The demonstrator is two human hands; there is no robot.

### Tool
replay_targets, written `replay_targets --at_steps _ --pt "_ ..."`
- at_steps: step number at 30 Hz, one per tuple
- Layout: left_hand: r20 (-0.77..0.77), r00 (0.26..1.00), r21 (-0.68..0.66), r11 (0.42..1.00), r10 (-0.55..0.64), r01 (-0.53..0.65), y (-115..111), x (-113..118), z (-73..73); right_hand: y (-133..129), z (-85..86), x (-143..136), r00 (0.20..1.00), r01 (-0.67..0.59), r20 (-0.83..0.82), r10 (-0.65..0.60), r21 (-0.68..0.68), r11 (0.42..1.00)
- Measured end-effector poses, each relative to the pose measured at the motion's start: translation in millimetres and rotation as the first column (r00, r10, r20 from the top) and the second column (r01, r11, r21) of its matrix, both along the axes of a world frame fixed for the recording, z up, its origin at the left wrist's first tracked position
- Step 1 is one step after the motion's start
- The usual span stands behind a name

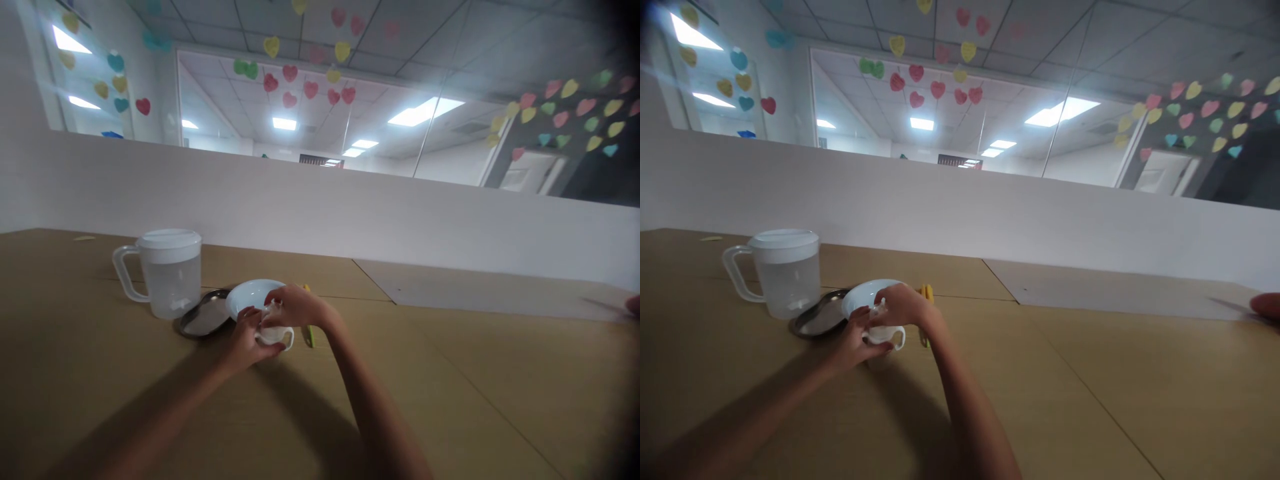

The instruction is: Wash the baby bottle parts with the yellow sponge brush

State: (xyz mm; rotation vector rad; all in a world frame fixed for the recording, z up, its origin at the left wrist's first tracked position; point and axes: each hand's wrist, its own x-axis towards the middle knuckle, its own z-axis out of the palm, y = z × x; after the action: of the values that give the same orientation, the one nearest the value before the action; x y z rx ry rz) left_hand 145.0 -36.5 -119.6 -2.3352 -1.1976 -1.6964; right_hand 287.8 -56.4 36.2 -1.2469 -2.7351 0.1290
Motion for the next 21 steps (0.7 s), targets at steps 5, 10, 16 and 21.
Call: replay_targets --at_steps 5,10,16,21 --pt "-0.049 0.999 0.062 0.998 -0.004 0.007 -3 1 7.0 6 1.7 5 1.000 -0.030 -0.006 0.030 -0.024 0.999" --pt "-0.097 0.995 0.029 0.999 -0.014 0.017 -4 0 12.2 5 1.8 5 1.000 -0.029 -0.008 0.029 -0.029 0.999" --pt "-0.082 0.997 0.034 0.999 -0.014 0.017 -4 0 11.9 4 3.8 5 1.000 -0.018 -0.009 0.018 -0.049 0.999" --pt "-0.063 0.997 0.093 0.995 -0.033 0.039 -1 -1 4.8 6 4.8 7 0.999 -0.029 -0.043 0.026 -0.077 0.997"
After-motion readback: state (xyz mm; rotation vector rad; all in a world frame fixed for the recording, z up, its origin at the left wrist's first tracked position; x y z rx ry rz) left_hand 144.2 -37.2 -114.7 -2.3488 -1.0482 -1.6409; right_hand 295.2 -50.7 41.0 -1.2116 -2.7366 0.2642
